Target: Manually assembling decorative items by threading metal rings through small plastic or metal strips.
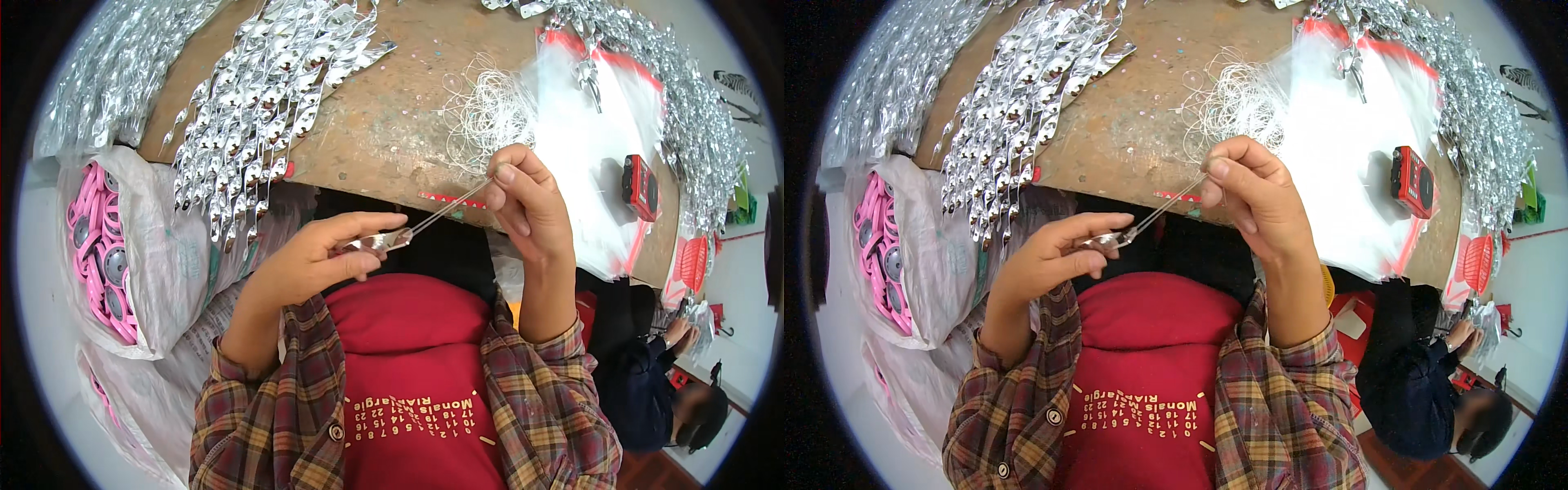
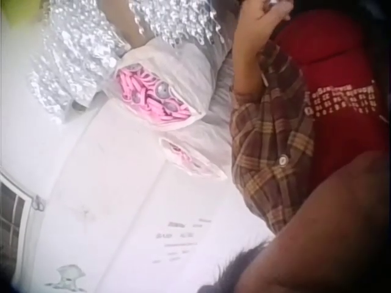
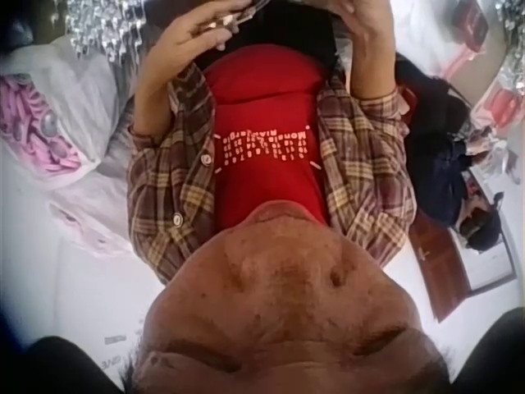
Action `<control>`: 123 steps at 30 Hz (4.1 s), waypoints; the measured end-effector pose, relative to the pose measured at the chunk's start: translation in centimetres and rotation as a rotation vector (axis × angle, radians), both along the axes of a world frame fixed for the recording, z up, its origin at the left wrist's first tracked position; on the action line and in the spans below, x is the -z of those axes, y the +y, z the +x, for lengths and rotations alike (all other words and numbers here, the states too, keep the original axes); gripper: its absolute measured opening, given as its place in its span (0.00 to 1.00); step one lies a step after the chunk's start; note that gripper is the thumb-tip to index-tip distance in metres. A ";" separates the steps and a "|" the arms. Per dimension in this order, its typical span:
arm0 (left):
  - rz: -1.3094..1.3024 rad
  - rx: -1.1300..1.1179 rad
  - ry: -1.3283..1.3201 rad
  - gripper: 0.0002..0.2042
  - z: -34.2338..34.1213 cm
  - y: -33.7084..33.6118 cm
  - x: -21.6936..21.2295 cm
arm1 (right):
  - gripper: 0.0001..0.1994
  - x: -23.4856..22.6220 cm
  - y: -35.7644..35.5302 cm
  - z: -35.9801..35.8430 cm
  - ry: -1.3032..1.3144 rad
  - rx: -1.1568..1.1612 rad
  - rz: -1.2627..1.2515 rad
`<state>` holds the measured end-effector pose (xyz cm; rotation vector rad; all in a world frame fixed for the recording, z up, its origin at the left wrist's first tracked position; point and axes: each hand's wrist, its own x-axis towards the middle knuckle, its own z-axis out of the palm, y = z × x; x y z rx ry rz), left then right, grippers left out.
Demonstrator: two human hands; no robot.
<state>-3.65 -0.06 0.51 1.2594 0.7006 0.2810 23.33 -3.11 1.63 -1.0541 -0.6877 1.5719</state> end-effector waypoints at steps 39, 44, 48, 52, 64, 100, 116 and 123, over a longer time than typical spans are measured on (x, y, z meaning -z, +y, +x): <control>-0.035 -0.431 -0.161 0.07 5.1 -1.3 -1.2 | 0.05 -0.4 -1.4 -4.7 -1.271 0.030 0.616; 0.047 -0.466 -0.195 0.08 5.1 -1.6 0.0 | 0.03 -1.3 -1.7 -5.1 -0.532 0.108 0.124; 0.043 -0.500 -0.254 0.08 5.3 -1.5 -0.3 | 0.03 -0.5 -1.4 -4.6 -0.279 -0.033 0.182; 0.023 -0.485 -0.254 0.08 5.2 -1.3 -0.4 | 0.03 0.0 -1.3 -4.3 -0.289 -0.053 0.177; -0.097 -0.467 -0.273 0.07 5.3 -1.4 -0.4 | 0.04 -0.9 -1.1 -3.7 -0.283 -0.106 0.153; -0.067 -0.476 -0.242 0.07 5.2 -1.0 0.4 | 0.03 -0.9 -0.7 -3.7 -1.189 -0.088 0.624; -0.045 -0.518 -0.246 0.06 5.7 -1.2 0.8 | 0.02 -0.5 -0.9 -4.2 -0.940 -0.068 0.459; 0.018 -0.489 -0.172 0.08 5.6 -1.3 0.6 | 0.03 0.5 -1.2 -3.5 -0.604 -0.137 0.222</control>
